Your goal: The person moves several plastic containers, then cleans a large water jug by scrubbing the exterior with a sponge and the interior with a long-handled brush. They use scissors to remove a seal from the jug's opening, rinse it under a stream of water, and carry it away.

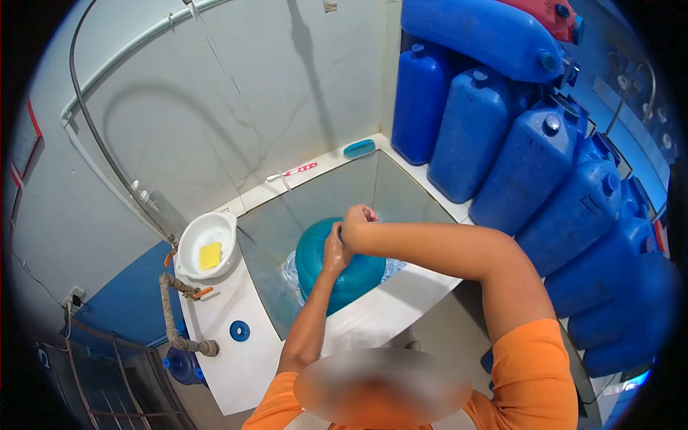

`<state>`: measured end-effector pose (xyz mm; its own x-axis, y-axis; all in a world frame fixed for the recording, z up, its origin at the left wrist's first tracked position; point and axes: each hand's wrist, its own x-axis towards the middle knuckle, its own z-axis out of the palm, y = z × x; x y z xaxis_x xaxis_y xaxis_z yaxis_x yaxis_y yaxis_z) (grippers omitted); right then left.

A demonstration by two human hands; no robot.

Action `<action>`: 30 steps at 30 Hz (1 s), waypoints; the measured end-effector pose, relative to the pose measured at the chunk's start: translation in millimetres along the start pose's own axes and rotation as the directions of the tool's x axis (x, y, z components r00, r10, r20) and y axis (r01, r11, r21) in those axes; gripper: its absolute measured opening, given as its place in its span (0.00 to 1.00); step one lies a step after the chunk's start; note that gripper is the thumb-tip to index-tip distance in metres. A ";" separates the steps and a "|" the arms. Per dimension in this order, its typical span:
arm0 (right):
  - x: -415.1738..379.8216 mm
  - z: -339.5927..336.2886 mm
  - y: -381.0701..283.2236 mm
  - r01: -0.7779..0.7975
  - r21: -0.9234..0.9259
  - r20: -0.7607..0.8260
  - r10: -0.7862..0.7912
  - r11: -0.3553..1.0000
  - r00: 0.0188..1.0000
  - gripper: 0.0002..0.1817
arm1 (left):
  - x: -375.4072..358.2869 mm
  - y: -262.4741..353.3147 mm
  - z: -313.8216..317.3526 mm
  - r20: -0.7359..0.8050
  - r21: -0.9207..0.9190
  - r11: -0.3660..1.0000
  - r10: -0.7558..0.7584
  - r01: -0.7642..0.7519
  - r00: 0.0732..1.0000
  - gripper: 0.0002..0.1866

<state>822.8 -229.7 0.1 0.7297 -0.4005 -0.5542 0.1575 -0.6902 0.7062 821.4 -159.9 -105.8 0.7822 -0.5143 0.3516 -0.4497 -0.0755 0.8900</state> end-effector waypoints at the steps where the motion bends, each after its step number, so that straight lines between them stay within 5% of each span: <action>1: -17.2 7.1 14.7 0.001 0.001 0.007 -0.001 1.000 1.000 0.10 | 1.0 27.3 -7.8 0.010 0.006 0.998 0.069 -0.069 0.998 0.26; 3: -91.2 18.6 67.1 0.344 0.205 -0.543 -0.186 0.916 0.819 0.08 | 2.9 78.4 -16.7 0.025 0.040 0.985 0.169 -0.170 0.985 0.25; 6: -192.5 62.7 98.2 0.268 0.190 -0.719 -0.052 0.944 0.693 0.05 | 2.0 151.4 -10.0 0.149 0.240 0.942 0.201 -0.233 0.968 0.33; 7: -223.4 80.7 100.2 0.178 0.194 -0.687 0.004 0.965 0.727 0.09 | -3.7 175.0 -2.2 0.178 0.235 0.917 0.287 -0.323 0.941 0.31; 11: -320.0 176.4 99.3 -0.012 0.351 -0.746 0.287 0.936 0.601 0.22 | -32.2 258.2 42.0 0.306 0.183 0.723 0.602 -0.666 0.737 0.25; 13: -360.7 214.2 81.6 -0.128 0.363 -0.685 0.357 0.923 0.635 0.23 | -67.0 292.0 74.5 0.400 0.167 0.656 0.638 -0.736 0.658 0.24; 16: -406.3 258.7 87.3 0.008 0.531 -0.479 0.292 0.847 0.828 0.20 | -112.9 312.3 112.1 0.501 0.099 0.604 0.657 -0.791 0.564 0.24; 18: -420.4 300.7 105.4 0.239 0.787 -0.425 0.218 0.569 0.879 0.18 | -132.2 314.0 130.4 0.600 0.101 0.536 0.639 -0.838 0.481 0.25; 19: -413.8 332.4 92.4 0.239 0.783 -0.433 0.227 0.574 0.872 0.18 | -139.5 313.1 140.4 0.598 0.107 0.525 0.644 -0.844 0.477 0.25; 21: -390.1 394.4 48.9 0.503 0.863 -0.460 0.466 0.036 0.756 0.18 | -154.0 307.4 158.9 0.655 0.100 0.484 0.625 -0.869 0.424 0.25; 24: -396.4 378.6 21.2 0.259 0.870 -0.486 0.642 0.420 0.593 0.18 | -161.9 318.0 172.6 0.702 0.150 0.504 0.552 -0.851 0.451 0.26; 25: -403.5 367.9 18.9 0.269 0.868 -0.491 0.637 0.418 0.595 0.18 | -164.2 320.4 172.5 0.719 0.172 0.516 0.516 -0.839 0.465 0.26; 27: -426.4 348.3 27.6 -0.009 0.799 -0.336 0.459 0.601 0.822 0.18 | -172.3 317.8 174.7 0.769 0.145 0.512 0.480 -0.847 0.423 0.27; 29: -421.1 373.3 47.0 0.150 0.764 -0.465 0.373 0.628 0.803 0.17 | -174.1 315.2 177.6 0.811 0.114 0.500 0.453 -0.858 0.371 0.27; 30: -406.8 396.1 47.5 0.394 0.834 -0.518 0.305 0.386 0.799 0.16 | -176.8 312.0 179.7 0.819 0.099 0.476 0.460 -0.874 0.343 0.27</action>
<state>269.8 -338.3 84.6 0.9759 -0.2182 0.0010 -0.2069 -0.9269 -0.3133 465.3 -246.0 57.5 -0.2917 -0.9110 0.2917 -0.9402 0.3292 0.0879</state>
